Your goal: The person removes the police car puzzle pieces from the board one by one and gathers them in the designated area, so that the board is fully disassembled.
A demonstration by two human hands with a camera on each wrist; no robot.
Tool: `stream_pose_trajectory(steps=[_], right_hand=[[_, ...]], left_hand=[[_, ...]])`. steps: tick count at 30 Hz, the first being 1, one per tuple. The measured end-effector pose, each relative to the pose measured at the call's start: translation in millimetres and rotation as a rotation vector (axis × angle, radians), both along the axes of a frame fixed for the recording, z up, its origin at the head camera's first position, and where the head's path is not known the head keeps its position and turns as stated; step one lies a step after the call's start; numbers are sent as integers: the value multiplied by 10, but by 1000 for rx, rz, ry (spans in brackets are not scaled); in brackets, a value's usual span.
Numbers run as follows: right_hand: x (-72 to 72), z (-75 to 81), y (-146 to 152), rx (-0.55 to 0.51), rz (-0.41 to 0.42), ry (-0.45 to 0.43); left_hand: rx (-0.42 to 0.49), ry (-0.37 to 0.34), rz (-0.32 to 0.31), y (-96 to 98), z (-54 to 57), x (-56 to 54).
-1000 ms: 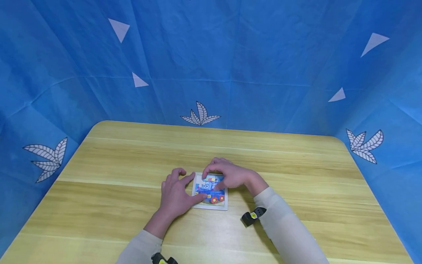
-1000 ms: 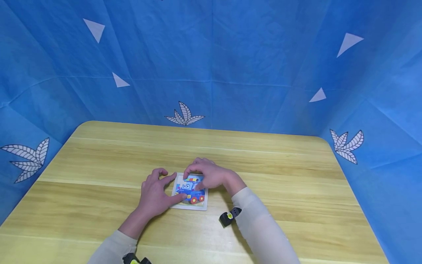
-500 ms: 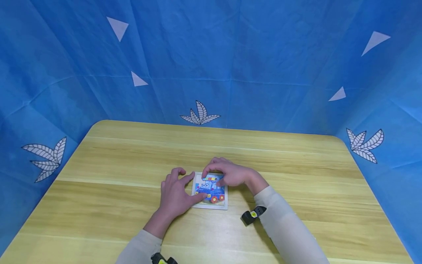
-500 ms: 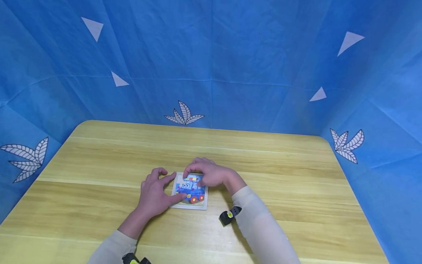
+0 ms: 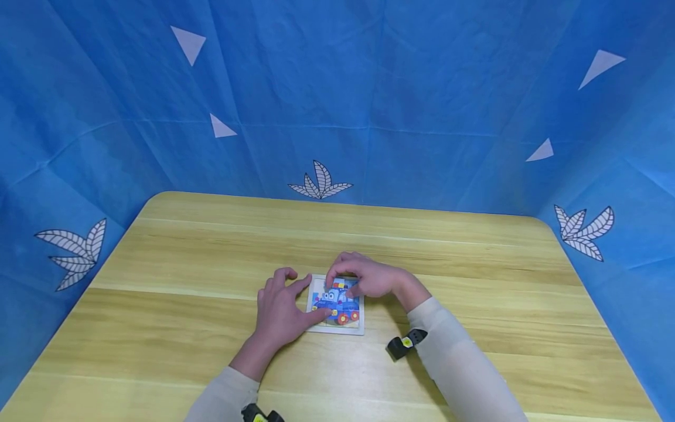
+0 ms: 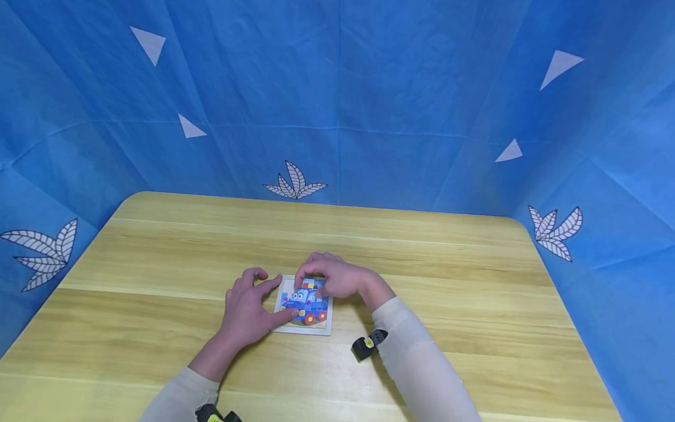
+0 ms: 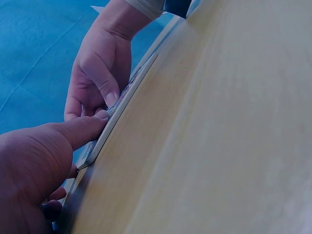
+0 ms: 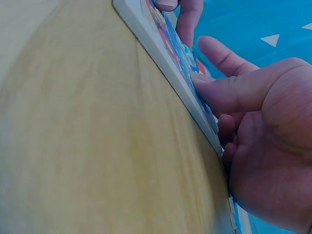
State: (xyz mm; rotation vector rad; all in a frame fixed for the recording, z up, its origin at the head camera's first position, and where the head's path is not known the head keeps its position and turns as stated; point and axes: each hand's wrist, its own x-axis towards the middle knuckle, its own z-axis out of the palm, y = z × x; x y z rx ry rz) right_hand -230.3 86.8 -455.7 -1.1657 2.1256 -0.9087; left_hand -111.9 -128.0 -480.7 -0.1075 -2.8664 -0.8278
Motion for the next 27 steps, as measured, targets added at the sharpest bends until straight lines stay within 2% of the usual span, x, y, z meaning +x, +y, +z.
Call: stream_pose_trajectory(steps=[13,22,27], right_hand=[[6,21,3,5,11,19],[3,-2,16,-9,-39,-30],[-5,-14,14,-8,-51,-24]], left_hand=[[-5,-10,-1,-1,-14,-6],[-5,-11,1,-4,-16,-5],[-5,-19,6,-2,-7,-4]])
